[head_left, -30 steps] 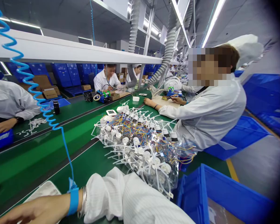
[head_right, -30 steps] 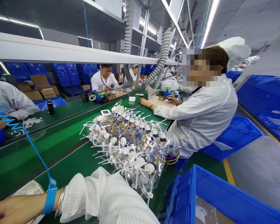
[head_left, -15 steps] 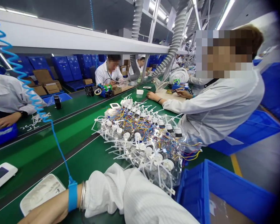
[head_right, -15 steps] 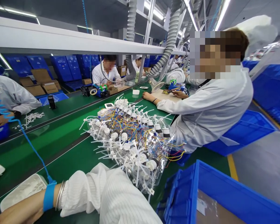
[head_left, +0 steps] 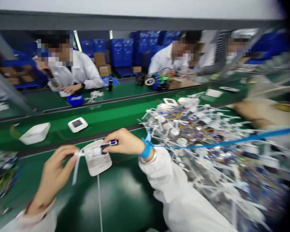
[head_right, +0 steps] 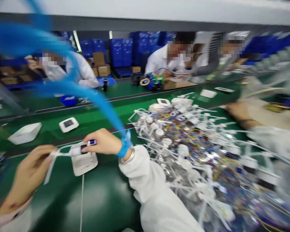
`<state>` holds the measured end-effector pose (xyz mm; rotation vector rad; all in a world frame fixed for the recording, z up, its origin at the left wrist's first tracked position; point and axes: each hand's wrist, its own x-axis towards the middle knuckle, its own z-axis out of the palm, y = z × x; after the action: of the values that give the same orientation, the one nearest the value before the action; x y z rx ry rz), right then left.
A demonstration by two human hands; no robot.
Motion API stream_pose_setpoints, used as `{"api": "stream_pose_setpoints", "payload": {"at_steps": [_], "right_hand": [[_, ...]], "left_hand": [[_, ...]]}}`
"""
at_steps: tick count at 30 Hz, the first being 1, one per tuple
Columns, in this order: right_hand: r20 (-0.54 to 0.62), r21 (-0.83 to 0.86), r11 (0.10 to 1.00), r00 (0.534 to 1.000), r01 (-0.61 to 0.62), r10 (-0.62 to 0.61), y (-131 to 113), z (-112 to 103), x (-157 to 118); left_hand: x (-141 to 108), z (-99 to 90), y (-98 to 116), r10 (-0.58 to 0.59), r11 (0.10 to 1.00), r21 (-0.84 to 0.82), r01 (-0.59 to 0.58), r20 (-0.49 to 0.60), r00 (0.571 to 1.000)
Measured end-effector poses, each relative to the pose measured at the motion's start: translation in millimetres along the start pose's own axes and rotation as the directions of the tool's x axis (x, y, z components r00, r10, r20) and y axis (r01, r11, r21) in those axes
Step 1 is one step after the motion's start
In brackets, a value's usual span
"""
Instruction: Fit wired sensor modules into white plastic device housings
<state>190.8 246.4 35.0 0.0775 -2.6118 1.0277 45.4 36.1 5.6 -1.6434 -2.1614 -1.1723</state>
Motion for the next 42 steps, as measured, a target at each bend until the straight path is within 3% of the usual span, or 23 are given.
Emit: {"api": "stream_pose_setpoints", "payload": {"at_steps": [4, 10, 16, 20, 23, 27, 31, 36, 42], "right_hand": [[0.101, -0.218, 0.970, 0.986, -0.109, 0.134, 31, 35, 26], [0.137, -0.411, 0.906, 0.976, -0.101, 0.170, 56, 79, 42], [0.204, -0.518, 0.853, 0.961, -0.054, 0.185, 66, 93, 45], [0.263, -0.608, 0.794, 0.942, -0.005, 0.208, 56, 95, 46], [0.246, -0.647, 0.762, 0.944, -0.008, 0.219, 47, 96, 45], [0.112, -0.659, 0.752, 0.992, 0.028, 0.060, 48, 100, 41], [0.102, -0.560, 0.802, 0.978, 0.209, -0.184, 57, 115, 41], [0.098, -0.437, 0.860, 0.965, 0.263, -0.245, 68, 137, 43], [0.133, -0.443, 0.815, 0.927, 0.373, -0.351, 73, 134, 42]], "left_hand": [[-17, 25.7, -34, -0.084, 0.996, -0.022, 0.083, -0.037, 0.996], [-34, 55.9, -67, -0.164, 0.986, -0.035, 0.162, -0.074, 0.984], [-36, 66.5, -79, -0.151, 0.988, -0.053, 0.148, -0.051, 0.987], [-36, 68.0, -80, -0.131, 0.991, -0.033, 0.129, -0.052, 0.990], [-37, 67.1, -81, -0.077, 0.997, 0.022, 0.078, -0.032, 0.996], [-38, 65.5, -81, -0.022, 0.998, 0.065, 0.023, -0.018, 1.000], [-39, 65.8, -81, -0.025, 0.997, 0.072, 0.026, -0.012, 1.000], [-39, 66.3, -83, -0.027, 0.997, 0.069, 0.028, -0.006, 1.000], [-38, 57.2, -89, 0.020, 0.992, 0.120, -0.032, 0.103, 0.994]]}}
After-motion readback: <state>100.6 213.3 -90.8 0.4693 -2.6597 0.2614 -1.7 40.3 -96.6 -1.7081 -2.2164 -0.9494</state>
